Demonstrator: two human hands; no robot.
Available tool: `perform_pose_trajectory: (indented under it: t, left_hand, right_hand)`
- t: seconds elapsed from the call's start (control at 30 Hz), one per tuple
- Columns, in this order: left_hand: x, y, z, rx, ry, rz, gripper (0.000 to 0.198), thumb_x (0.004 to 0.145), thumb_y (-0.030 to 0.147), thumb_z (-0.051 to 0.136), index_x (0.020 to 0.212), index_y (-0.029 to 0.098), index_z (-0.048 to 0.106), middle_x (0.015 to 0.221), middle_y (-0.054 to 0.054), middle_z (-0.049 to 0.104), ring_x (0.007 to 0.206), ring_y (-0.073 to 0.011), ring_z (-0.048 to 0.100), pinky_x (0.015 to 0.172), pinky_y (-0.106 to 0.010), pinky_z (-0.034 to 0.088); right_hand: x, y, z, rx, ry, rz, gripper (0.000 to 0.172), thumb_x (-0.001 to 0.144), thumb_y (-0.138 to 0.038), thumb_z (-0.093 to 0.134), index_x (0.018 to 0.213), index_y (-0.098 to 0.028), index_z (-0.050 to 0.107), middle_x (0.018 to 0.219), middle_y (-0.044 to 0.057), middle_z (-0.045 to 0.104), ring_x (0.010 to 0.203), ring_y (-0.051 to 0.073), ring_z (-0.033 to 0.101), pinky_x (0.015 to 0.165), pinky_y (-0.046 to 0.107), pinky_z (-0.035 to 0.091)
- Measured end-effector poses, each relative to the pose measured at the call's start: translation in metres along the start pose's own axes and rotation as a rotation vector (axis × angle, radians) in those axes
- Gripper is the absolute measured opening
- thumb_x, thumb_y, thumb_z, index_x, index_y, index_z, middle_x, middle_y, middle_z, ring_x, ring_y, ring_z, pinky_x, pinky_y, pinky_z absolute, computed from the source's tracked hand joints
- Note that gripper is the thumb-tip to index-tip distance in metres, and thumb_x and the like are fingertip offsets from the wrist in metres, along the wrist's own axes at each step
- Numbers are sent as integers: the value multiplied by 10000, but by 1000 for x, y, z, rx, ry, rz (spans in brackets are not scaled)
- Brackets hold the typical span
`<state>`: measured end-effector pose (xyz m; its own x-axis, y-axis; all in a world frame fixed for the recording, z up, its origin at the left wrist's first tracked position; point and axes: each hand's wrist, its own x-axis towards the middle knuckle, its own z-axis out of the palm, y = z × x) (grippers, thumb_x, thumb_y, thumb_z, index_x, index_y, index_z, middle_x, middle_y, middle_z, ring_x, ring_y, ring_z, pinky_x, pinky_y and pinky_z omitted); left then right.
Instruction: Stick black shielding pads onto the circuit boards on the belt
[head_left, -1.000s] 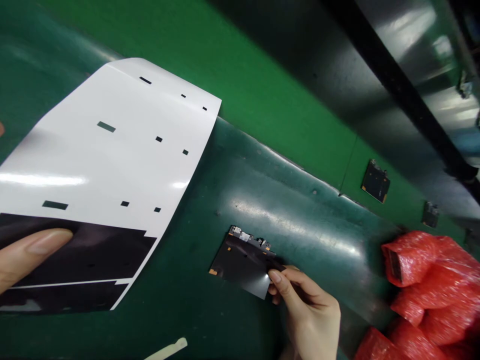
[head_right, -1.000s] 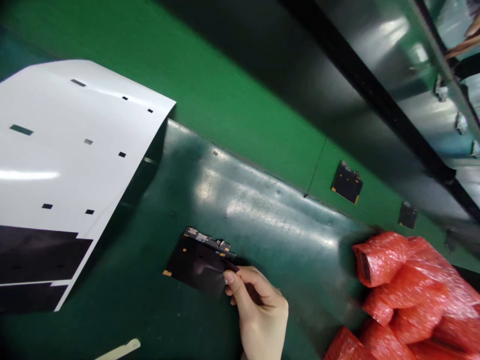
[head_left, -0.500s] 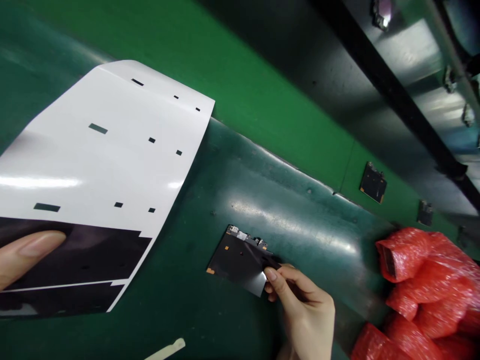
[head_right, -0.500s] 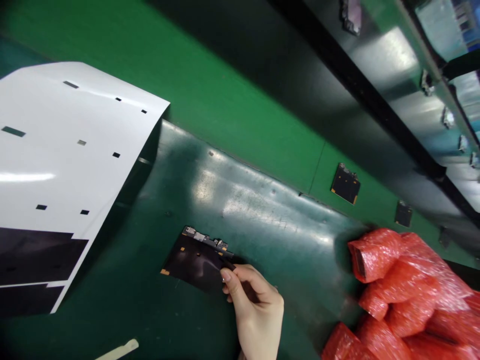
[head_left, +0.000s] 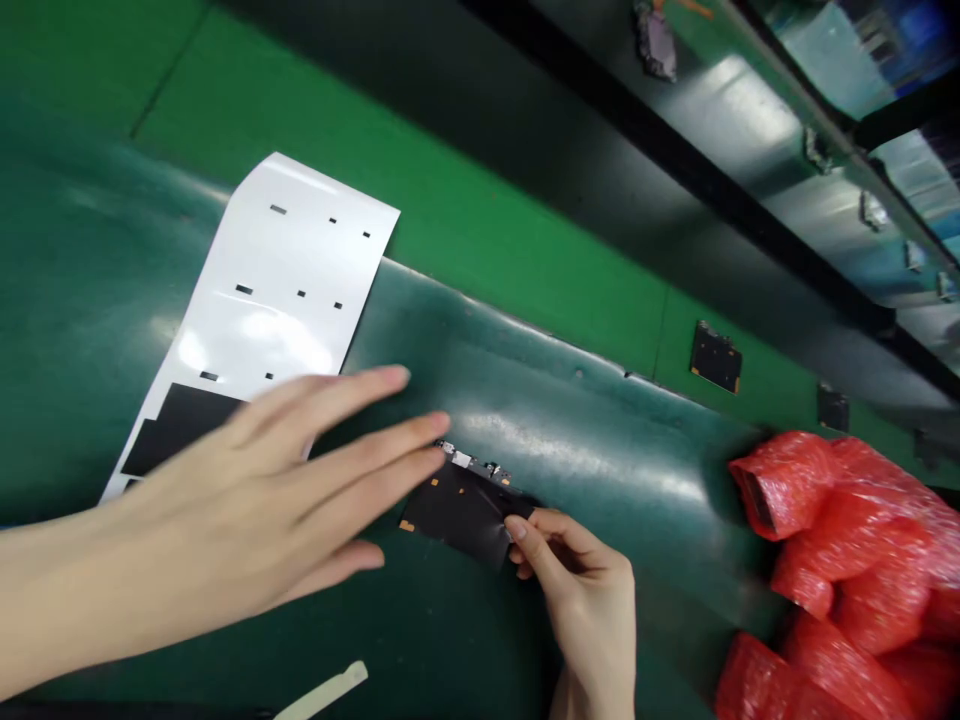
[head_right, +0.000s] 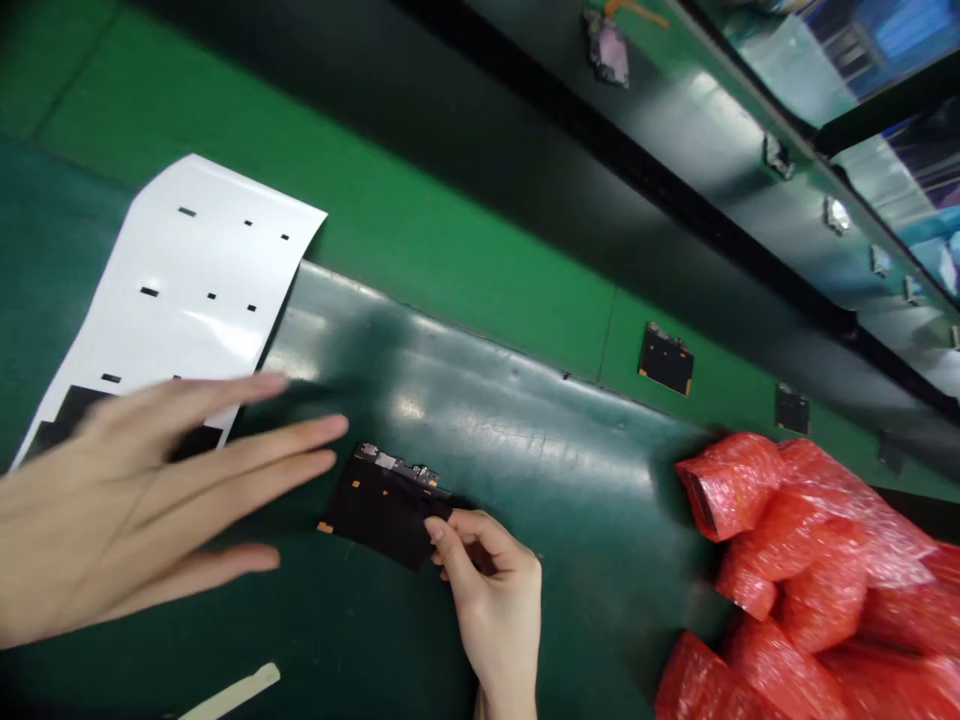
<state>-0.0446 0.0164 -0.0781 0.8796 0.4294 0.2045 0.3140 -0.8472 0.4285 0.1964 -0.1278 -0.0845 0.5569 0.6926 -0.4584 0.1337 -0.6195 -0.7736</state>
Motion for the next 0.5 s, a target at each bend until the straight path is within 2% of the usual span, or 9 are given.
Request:
perform_pose_trajectory:
  t: [0.07,0.17,0.27,0.37,0.5]
  left_hand:
    - [16,1,6,25,-79,102,662,935,436,633,1459,90,427,1512,-84,448,1491,-344,180,1215,-474,97]
    - [30,-2,17,18,-119,138,730,804,461,772,1387,119,496,1450,-50,524,1447,-338,264,1168,-448,194]
    - [33,-7,24,8,-99,130,569,878,383,695,1348,110,528,1394,-57,568,1388,-332,344,1096,-444,281]
    - [32,-10,25,5,-90,142,411,988,305,525,1329,77,535,1397,-65,563,1367,-330,365,1062,-464,297]
    - [30,-11,25,-9,-82,158,389,1014,295,480,1322,64,542,1395,-71,566,1363,-327,371,1058,-491,293]
  right_hand:
    - [1,0,0,1,-9,4,211,741,-362,781,647,-178,739,529,4,630,468,128,567,446,200,476]
    - [0,0,0,-5,-17,-6,208,752,-359,772,651,-180,740,536,3,631,474,128,564,455,207,471]
    - [-1,1,-2,-16,-19,-28,197,771,-342,766,653,-187,736,546,-3,631,488,125,566,474,206,464]
    - [-1,2,-3,-25,-19,-47,191,785,-321,764,648,-193,729,555,-11,628,493,115,561,477,198,450]
    - [-2,3,-4,-34,-17,-58,200,792,-308,768,636,-194,718,554,-15,619,491,108,553,472,191,437]
